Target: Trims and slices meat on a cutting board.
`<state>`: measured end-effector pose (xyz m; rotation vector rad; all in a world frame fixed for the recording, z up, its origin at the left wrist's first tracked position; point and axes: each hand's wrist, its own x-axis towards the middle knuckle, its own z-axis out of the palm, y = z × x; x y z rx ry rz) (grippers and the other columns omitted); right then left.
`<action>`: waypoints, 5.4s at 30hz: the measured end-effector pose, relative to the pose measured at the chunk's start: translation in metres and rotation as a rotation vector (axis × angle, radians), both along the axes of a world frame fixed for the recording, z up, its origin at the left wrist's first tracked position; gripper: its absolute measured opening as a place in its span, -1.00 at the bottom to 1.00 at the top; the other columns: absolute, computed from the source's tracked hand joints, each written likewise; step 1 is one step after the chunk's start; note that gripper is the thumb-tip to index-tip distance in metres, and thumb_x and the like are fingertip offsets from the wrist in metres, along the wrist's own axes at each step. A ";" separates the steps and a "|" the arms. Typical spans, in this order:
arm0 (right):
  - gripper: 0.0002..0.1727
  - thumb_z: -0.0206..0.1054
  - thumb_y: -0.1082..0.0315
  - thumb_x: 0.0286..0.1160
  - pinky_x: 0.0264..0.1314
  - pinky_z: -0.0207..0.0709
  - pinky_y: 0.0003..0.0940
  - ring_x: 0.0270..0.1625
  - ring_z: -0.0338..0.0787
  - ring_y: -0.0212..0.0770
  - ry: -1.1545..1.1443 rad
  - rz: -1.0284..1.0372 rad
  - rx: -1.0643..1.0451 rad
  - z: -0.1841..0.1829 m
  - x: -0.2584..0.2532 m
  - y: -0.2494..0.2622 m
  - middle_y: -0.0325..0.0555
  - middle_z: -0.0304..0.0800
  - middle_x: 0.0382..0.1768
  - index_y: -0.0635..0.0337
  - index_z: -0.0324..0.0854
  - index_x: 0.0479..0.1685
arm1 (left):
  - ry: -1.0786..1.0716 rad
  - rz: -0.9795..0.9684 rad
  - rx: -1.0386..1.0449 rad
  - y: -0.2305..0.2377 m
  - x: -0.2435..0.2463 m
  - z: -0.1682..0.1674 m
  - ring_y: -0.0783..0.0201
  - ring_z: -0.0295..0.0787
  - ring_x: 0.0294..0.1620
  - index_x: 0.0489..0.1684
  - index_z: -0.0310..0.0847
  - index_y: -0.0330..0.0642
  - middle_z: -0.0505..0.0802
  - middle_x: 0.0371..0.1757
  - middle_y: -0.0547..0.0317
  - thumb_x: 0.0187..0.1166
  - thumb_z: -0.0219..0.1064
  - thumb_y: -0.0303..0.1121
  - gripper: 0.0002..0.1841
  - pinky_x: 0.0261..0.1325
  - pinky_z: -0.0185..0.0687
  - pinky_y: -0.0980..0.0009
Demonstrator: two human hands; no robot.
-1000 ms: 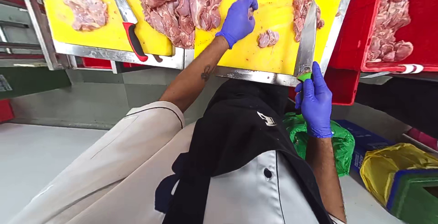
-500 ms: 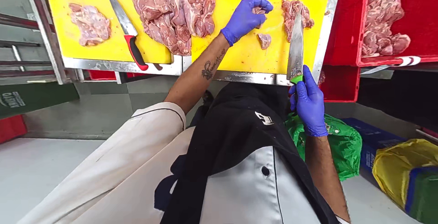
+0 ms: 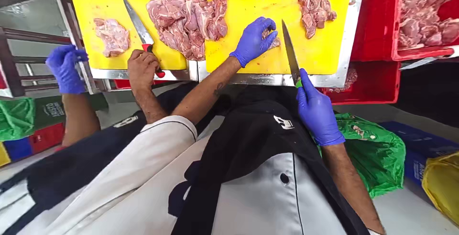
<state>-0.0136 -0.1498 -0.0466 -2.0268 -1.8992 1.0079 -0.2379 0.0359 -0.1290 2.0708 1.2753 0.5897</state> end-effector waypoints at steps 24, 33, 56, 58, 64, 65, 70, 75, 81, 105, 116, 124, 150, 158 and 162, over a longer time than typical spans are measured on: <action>-0.40 -0.10 0.17 0.90 -0.56 0.58 -0.03 -0.58 0.64 -0.08 0.155 -0.149 0.132 -0.007 0.022 0.089 0.00 0.75 -0.33 -0.29 0.07 0.91 | 0.272 -0.516 -0.042 -0.007 0.006 0.019 -0.05 0.70 0.34 0.05 0.82 -0.18 0.80 0.22 -0.06 0.38 0.43 -0.50 -0.72 0.45 0.62 0.02; -0.42 -0.05 0.14 0.90 -0.67 0.54 -0.32 -0.68 0.55 -0.28 0.395 -0.261 0.089 0.009 0.030 0.092 -0.14 0.71 -0.34 -0.29 0.13 0.88 | -0.341 -0.331 -0.357 0.070 -0.010 0.083 0.18 0.82 0.11 0.15 0.72 -0.41 0.86 0.11 -0.10 0.32 0.53 -0.49 -0.61 0.24 0.77 0.17; -0.45 -0.04 0.08 0.88 -0.35 0.66 0.00 -0.44 0.73 -0.03 0.439 -0.213 0.186 0.084 0.090 0.037 0.08 0.81 -0.19 -0.31 0.25 0.83 | -0.567 -0.195 -0.577 0.004 0.083 0.065 0.02 0.90 0.12 0.45 0.58 -0.34 0.88 0.18 -0.14 0.86 0.02 -0.08 -0.49 0.16 0.83 0.05; -0.44 -0.06 0.06 0.87 -0.25 0.69 -0.01 -0.36 0.77 -0.05 0.464 -0.304 0.101 0.056 0.079 -0.010 0.05 0.83 -0.16 -0.27 0.26 0.83 | -0.566 -0.203 -0.540 0.001 0.072 0.065 0.03 0.90 0.10 0.41 0.60 -0.36 0.90 0.15 -0.12 0.84 0.07 -0.13 -0.53 0.15 0.85 0.07; -0.45 0.04 0.19 0.83 -0.35 0.72 -0.23 -0.46 0.74 -0.28 0.433 -0.509 0.281 0.021 0.044 -0.033 -0.16 0.83 -0.32 -0.05 0.33 0.79 | -0.480 -0.158 -0.353 0.006 0.040 0.084 0.20 0.89 0.09 0.29 0.71 -0.27 0.91 0.10 0.04 0.76 0.22 -0.17 -0.61 0.28 0.81 0.14; -0.44 0.03 0.19 0.82 -0.42 0.71 -0.23 -0.51 0.71 -0.29 0.393 -0.437 0.264 0.015 0.039 -0.023 -0.18 0.82 -0.36 -0.06 0.32 0.80 | -0.483 -0.114 -0.362 0.002 0.030 0.088 0.20 0.88 0.10 0.27 0.70 -0.28 0.90 0.11 0.03 0.78 0.21 -0.18 -0.62 0.29 0.80 0.14; -0.44 0.04 0.16 0.83 -0.04 0.76 0.00 -0.27 0.84 -0.17 0.169 0.122 0.097 -0.021 0.028 0.036 -0.05 0.89 -0.14 -0.15 0.31 0.81 | -0.581 -0.087 -0.219 0.013 0.008 0.085 0.24 0.86 0.13 0.21 0.71 -0.36 0.88 0.12 -0.05 0.76 0.23 -0.26 -0.66 0.33 0.77 0.23; -0.47 0.03 0.12 0.84 -0.01 0.76 -0.03 -0.22 0.85 -0.21 0.185 0.399 -0.056 -0.042 0.038 0.050 -0.12 0.89 -0.14 -0.26 0.38 0.77 | -0.506 0.037 -0.171 -0.016 -0.042 0.066 0.29 0.87 0.04 0.16 0.75 -0.32 0.90 0.04 0.01 0.73 0.28 -0.24 -0.68 0.17 0.81 0.28; -0.43 -0.05 0.14 0.87 -0.26 0.67 0.10 -0.37 0.77 -0.04 0.043 0.028 0.070 -0.032 0.056 0.087 0.08 0.83 -0.18 -0.11 0.26 0.83 | 0.229 0.586 0.110 -0.009 -0.135 0.060 0.10 0.85 0.15 0.09 0.83 -0.04 0.91 0.07 0.11 0.65 0.28 -0.17 -0.72 0.32 0.71 -0.01; -0.41 -0.02 0.23 0.85 -0.69 0.52 -0.41 -0.66 0.56 -0.34 0.481 -0.263 -0.055 -0.014 0.025 0.045 -0.16 0.77 -0.26 -0.02 0.17 0.86 | 0.104 -0.233 0.244 0.028 -0.081 0.089 0.05 0.85 0.20 0.08 0.82 -0.16 0.91 0.10 0.02 0.43 0.31 -0.48 -0.70 0.30 0.72 -0.06; -0.38 -0.03 0.24 0.84 -0.69 0.41 -0.43 -0.67 0.47 -0.36 0.531 -0.238 -0.170 -0.048 0.031 -0.007 -0.25 0.69 -0.36 -0.06 0.11 0.89 | 0.293 -0.279 0.316 -0.040 -0.060 0.008 0.05 0.79 0.27 -0.25 0.84 -0.10 0.91 0.05 0.08 0.47 0.25 -0.11 -0.69 0.47 0.56 -0.02; -0.39 -0.12 0.18 0.83 -0.06 0.66 0.13 -0.24 0.83 0.06 -0.041 0.103 0.022 -0.007 -0.014 0.026 0.07 0.86 -0.20 -0.12 0.17 0.87 | 0.190 -0.195 0.262 -0.032 -0.013 0.008 0.01 0.78 0.22 -0.06 0.86 -0.09 0.90 0.08 0.07 0.59 0.31 -0.28 -0.79 0.29 0.65 0.00; -0.41 -0.09 0.09 0.84 -0.08 0.65 0.18 -0.25 0.82 0.04 -0.009 0.110 -0.057 -0.024 0.035 0.000 0.06 0.86 -0.22 -0.31 0.20 0.86 | 0.600 -0.823 -0.020 0.040 -0.028 0.049 -0.22 0.79 0.12 -0.03 0.78 -0.19 0.88 -0.09 -0.14 0.67 0.33 -0.07 -0.67 0.27 0.54 -0.28; -0.43 -0.05 0.08 0.84 -0.03 0.66 0.17 -0.21 0.84 0.02 -0.049 -0.042 0.064 -0.006 0.069 0.033 0.08 0.86 -0.18 -0.26 0.28 0.83 | 0.170 -0.678 -0.194 0.051 -0.041 0.104 0.17 0.71 -0.37 -0.30 0.73 -0.23 0.77 -0.44 0.09 0.68 0.31 -0.13 -0.67 -0.18 0.64 0.06; -0.40 -0.02 0.10 0.84 -0.32 0.73 -0.14 -0.43 0.76 -0.24 0.105 -0.149 0.220 0.025 0.060 0.028 -0.10 0.79 -0.30 -0.16 0.20 0.86 | -0.411 -0.311 -0.478 0.021 -0.027 0.115 0.34 0.84 -0.26 -0.06 0.69 -0.39 0.86 -0.27 0.08 0.71 0.31 -0.34 -0.78 -0.07 0.82 0.31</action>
